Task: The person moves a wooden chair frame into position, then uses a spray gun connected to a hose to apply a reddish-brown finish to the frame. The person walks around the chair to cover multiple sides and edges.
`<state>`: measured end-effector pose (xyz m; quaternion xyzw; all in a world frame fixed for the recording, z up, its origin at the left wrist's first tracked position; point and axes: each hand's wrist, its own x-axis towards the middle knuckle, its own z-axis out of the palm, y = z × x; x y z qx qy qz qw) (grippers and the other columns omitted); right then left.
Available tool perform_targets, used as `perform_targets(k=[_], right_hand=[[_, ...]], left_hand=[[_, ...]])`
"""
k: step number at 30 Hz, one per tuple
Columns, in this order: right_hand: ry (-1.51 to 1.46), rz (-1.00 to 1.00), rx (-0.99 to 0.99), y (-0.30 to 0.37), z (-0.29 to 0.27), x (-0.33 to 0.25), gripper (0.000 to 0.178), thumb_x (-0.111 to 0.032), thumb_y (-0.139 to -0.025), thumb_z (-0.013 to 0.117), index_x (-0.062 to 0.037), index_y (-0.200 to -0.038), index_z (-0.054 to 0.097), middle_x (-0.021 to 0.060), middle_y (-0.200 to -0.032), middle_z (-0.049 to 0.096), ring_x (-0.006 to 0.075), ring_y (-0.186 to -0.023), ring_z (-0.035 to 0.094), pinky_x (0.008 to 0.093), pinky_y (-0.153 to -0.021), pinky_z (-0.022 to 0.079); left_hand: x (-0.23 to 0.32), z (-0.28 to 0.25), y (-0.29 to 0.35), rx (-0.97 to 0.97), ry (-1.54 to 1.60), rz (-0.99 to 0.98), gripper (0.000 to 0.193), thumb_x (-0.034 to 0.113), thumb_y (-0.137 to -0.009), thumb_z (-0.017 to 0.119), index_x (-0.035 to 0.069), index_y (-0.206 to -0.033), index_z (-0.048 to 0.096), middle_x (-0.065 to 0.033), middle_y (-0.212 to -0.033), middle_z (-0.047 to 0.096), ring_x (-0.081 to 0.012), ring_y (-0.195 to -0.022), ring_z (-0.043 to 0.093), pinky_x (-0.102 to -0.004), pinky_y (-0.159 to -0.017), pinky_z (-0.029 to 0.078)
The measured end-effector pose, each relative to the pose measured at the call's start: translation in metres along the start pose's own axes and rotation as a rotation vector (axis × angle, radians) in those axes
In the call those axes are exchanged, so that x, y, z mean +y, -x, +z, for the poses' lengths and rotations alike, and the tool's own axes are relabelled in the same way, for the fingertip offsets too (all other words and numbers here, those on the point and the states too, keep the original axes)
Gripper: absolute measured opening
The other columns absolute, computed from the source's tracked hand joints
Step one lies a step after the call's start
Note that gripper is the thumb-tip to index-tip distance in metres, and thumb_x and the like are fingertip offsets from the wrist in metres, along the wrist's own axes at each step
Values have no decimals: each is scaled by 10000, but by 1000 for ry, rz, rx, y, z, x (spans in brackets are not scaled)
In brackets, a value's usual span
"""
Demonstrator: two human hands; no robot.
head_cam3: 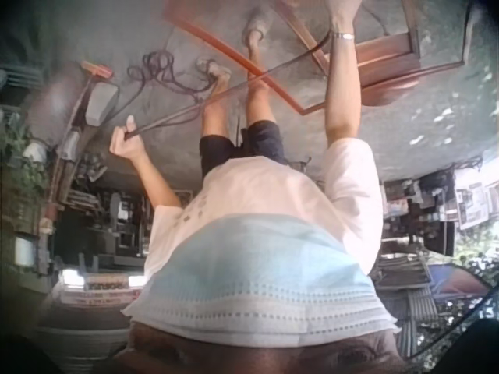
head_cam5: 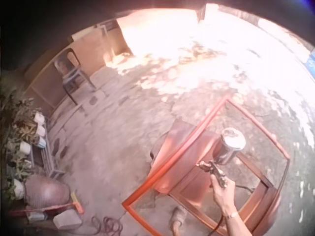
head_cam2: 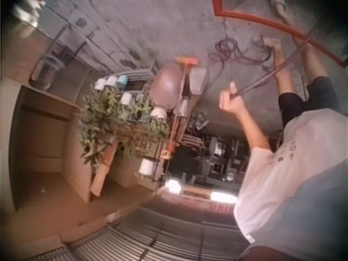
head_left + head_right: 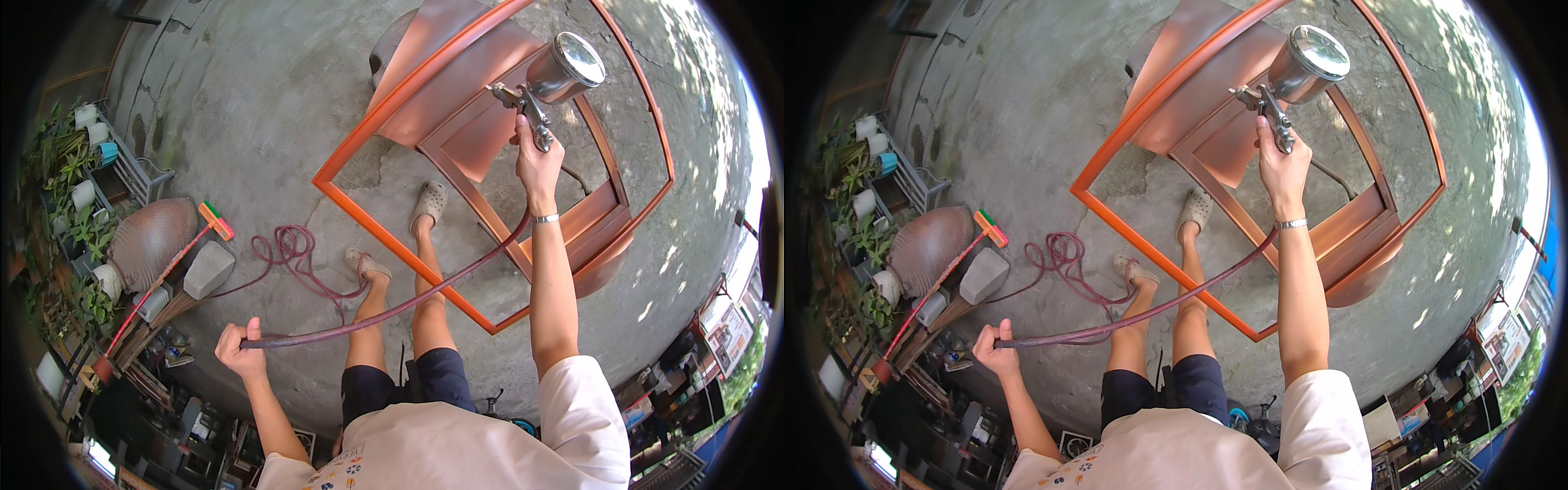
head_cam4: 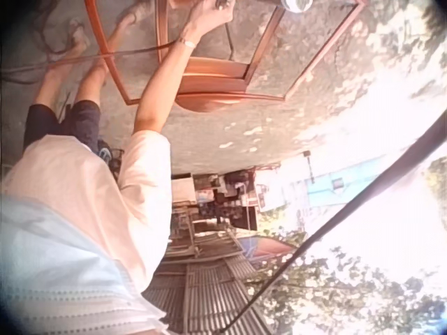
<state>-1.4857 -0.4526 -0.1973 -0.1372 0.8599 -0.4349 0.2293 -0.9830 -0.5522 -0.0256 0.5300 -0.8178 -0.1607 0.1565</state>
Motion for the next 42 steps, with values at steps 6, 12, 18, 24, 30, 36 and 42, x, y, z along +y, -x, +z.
perform_targets(k=[6,12,18,24,30,36,42], right_hand=[[-58,-39,89,-98,-31,1,404,-395,-953,677,-6,-842,685,47,-651,651,78,-413,498,268,-374,356],[-12,-82,248,-191,-67,-8,493,-442,-914,696,13,-727,720,49,-542,622,130,-418,566,302,-412,436],[40,-118,340,-251,-94,-37,538,-459,-916,679,22,-674,695,78,-562,645,150,-411,575,298,-411,456],[66,-233,535,-295,-117,-54,518,-454,-909,674,31,-736,739,102,-603,675,184,-473,656,304,-454,528],[65,-137,428,-280,-116,-32,489,-441,-919,667,20,-766,726,73,-627,679,150,-427,595,282,-423,469],[-72,-144,225,-165,-73,-20,416,-383,-958,670,10,-827,709,47,-647,665,90,-429,528,274,-389,380],[-104,50,13,-37,-47,-15,342,-322,-961,683,18,-943,716,48,-672,665,74,-468,530,256,-421,385]], left_hand=[[33,24,-20,-45,33,-6,458,119,-832,810,2,-603,430,-49,-548,340,-157,-509,315,-326,-485,244],[54,45,-31,-94,48,5,442,82,-785,827,6,-590,438,-71,-539,357,-201,-490,332,-343,-479,248],[70,60,-35,-129,100,-22,433,72,-768,833,11,-591,443,-83,-532,360,-228,-479,337,-353,-475,247],[87,72,-42,-177,119,-2,420,62,-774,827,14,-600,448,-89,-534,368,-248,-478,343,-362,-475,251],[77,66,-35,-160,101,-11,410,60,-783,818,10,-601,454,-97,-534,384,-254,-474,360,-369,-473,258],[45,38,-20,-114,59,-9,399,37,-803,792,-2,-604,448,-85,-540,383,-212,-488,351,-349,-480,257],[8,10,-5,-41,-12,-12,424,32,-780,804,6,-587,427,-95,-538,371,-245,-477,352,-371,-472,263]])
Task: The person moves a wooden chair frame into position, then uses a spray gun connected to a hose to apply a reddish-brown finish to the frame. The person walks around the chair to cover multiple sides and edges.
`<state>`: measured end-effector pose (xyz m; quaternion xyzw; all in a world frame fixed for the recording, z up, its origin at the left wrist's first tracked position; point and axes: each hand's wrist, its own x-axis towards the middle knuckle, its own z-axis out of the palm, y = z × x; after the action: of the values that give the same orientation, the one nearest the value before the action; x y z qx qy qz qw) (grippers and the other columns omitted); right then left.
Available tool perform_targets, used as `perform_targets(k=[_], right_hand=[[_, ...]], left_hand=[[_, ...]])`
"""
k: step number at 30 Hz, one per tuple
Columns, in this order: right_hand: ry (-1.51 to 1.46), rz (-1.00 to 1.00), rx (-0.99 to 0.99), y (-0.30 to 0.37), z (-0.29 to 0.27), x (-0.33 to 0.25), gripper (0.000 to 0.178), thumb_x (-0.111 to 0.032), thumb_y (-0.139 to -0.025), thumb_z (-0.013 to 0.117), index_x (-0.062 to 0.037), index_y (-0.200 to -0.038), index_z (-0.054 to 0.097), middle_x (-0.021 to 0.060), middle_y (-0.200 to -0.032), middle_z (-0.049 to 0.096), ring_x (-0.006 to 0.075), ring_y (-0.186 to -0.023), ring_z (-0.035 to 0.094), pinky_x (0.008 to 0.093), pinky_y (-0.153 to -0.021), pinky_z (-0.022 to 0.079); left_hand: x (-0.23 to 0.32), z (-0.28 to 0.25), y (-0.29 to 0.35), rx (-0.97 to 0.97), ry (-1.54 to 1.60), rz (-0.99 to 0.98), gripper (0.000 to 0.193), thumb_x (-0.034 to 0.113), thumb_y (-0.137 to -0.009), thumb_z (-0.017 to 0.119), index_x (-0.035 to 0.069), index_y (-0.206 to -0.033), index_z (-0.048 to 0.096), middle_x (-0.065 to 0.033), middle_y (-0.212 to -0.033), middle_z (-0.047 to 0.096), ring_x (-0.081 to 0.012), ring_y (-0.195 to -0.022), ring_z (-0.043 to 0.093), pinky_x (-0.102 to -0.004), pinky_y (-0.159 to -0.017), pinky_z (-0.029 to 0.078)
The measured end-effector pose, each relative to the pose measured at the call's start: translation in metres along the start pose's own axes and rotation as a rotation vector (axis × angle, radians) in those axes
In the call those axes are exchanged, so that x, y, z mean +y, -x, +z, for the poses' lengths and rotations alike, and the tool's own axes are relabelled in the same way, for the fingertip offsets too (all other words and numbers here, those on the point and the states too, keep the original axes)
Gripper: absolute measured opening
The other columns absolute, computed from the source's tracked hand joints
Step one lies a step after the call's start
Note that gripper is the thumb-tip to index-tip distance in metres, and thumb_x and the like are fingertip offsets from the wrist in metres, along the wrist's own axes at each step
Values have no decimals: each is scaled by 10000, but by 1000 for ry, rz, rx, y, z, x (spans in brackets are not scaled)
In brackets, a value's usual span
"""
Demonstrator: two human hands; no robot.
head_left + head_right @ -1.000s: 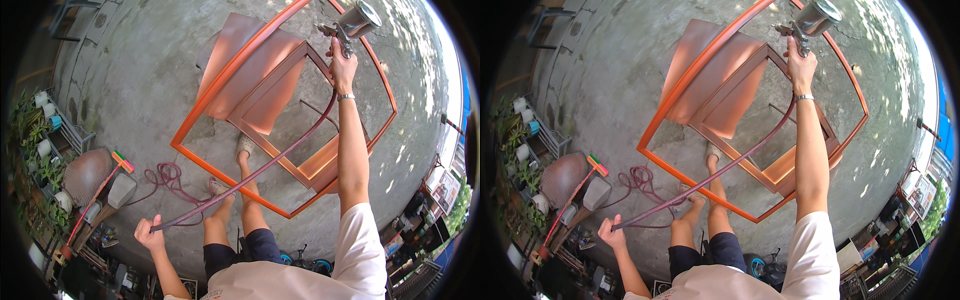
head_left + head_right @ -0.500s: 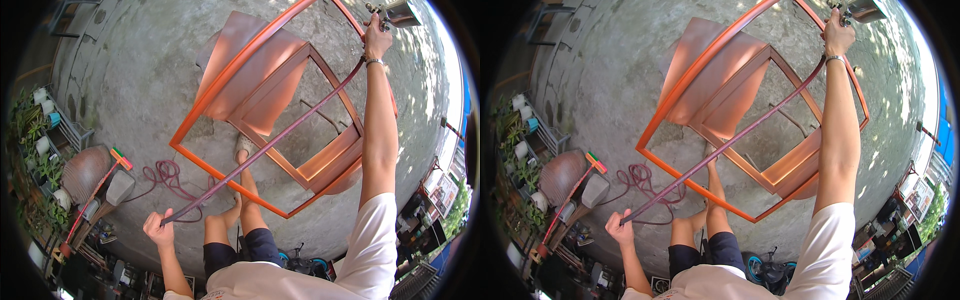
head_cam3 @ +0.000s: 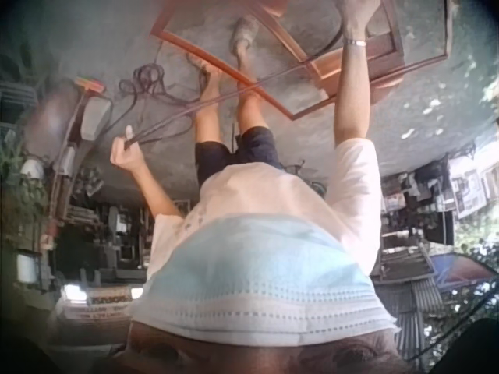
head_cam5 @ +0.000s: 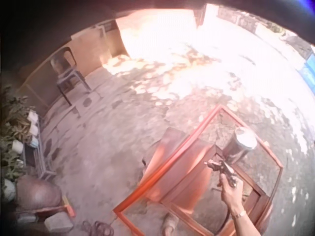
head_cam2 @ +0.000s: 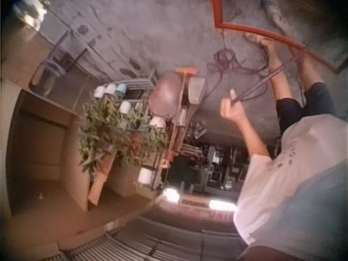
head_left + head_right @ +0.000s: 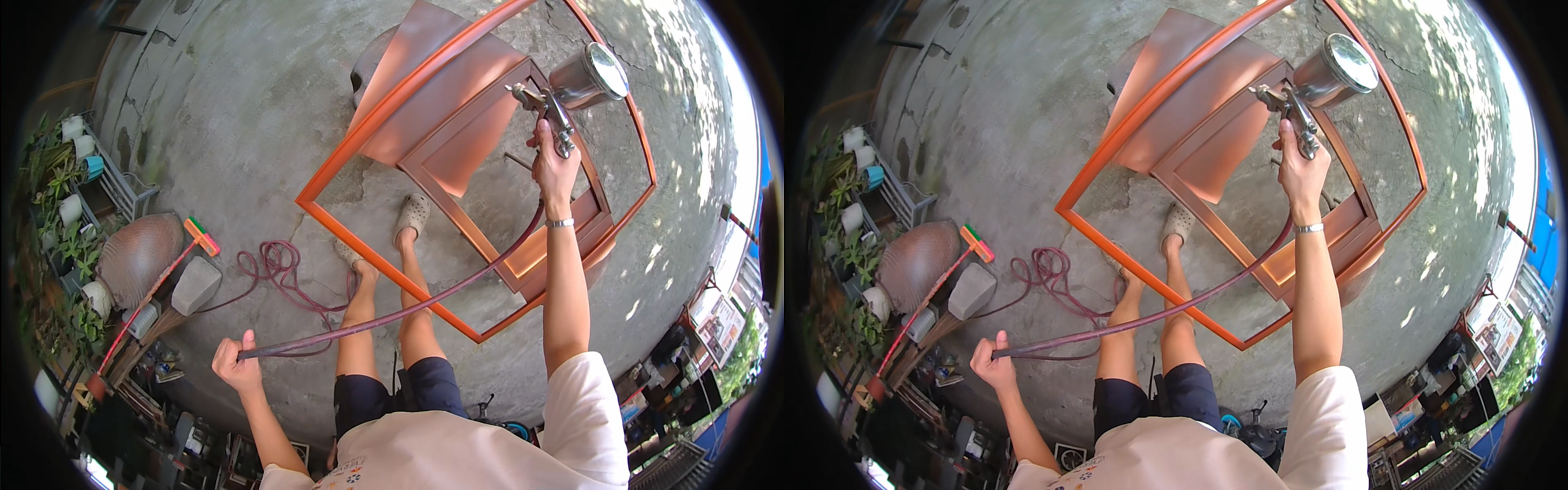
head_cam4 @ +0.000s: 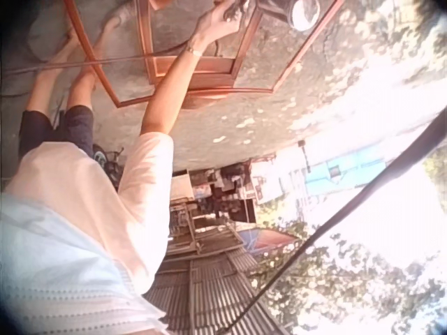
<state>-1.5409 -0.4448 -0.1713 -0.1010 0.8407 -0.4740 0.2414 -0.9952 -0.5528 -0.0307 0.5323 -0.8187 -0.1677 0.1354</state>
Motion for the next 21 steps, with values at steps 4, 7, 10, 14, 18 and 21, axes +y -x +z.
perform_targets(k=[4,7,10,14,18,21], right_hand=[[65,-49,-97,79,19,12,292,-265,-961,683,23,-978,730,43,-672,662,73,-627,591,257,-579,451],[84,-97,-159,129,38,9,249,-226,-949,690,20,-972,722,49,-656,648,81,-601,555,266,-574,450],[135,-105,-227,173,53,2,223,-187,-936,691,35,-919,691,54,-653,634,94,-595,551,265,-584,453],[110,-193,-267,222,78,12,228,-176,-923,704,40,-864,662,76,-613,557,134,-549,474,303,-541,407],[185,-216,-358,276,88,13,233,-146,-905,713,31,-788,619,113,-590,477,205,-520,432,340,-524,382],[203,-231,-434,302,101,-15,178,-124,-879,723,31,-833,648,159,-661,565,307,-563,548,370,-573,448]], left_hand=[[-28,-13,6,23,-14,21,424,27,-779,804,10,-590,425,-97,-539,371,-243,-478,352,-369,-471,264],[-47,-23,13,33,-1,66,423,25,-778,804,12,-592,425,-100,-541,370,-244,-478,354,-370,-470,267],[-65,-38,20,42,-4,87,423,25,-778,806,12,-593,425,-102,-541,366,-249,-477,355,-370,-468,269],[-92,-56,31,70,-11,89,425,30,-779,809,13,-595,427,-101,-538,361,-252,-475,354,-370,-462,268],[-116,-77,50,67,-3,100,435,46,-788,809,21,-593,422,-98,-537,361,-253,-473,353,-370,-458,266],[-128,-82,57,77,7,100,444,57,-796,807,27,-591,415,-95,-535,359,-253,-470,355,-369,-454,262]])
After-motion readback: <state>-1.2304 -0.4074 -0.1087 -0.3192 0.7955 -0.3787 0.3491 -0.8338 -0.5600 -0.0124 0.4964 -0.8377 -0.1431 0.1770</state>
